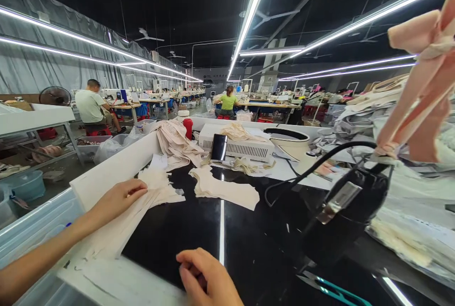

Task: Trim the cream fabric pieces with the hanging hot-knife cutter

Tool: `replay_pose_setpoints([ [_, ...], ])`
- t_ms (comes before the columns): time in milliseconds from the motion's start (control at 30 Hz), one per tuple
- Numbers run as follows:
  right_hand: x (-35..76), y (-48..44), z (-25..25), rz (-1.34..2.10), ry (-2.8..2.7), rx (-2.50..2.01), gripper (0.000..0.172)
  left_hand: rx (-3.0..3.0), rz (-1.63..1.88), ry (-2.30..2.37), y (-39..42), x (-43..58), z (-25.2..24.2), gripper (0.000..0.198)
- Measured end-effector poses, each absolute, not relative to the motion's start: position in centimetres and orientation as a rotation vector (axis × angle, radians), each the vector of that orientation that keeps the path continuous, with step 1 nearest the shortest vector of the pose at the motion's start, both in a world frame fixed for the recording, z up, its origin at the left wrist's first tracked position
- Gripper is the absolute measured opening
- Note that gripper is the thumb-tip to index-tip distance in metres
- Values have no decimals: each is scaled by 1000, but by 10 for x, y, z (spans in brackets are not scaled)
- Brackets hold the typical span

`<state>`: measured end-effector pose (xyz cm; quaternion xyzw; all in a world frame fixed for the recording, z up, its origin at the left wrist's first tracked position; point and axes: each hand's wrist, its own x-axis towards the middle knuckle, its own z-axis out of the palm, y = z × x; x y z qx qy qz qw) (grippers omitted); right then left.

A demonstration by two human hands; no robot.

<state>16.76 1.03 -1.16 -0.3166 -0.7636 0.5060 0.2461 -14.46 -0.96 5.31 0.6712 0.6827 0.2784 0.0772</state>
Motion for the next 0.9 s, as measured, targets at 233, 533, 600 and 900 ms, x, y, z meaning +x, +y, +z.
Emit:
replay_pose_setpoints([
  [233,136,-2,3,2144,-991,-804,59,2508,900,1486,-27,-59,33,26],
  [533,162,6,2,1976,-897,-820,41,1989,948,1342,-25,-40,22,18],
  [600,166,3,7,1965,-901,-819,42,1804,981,1351,-18,-43,19,30],
  [900,166,-12,24,1918,-984,-784,50,1283,912,921,-17,-13,19,67],
])
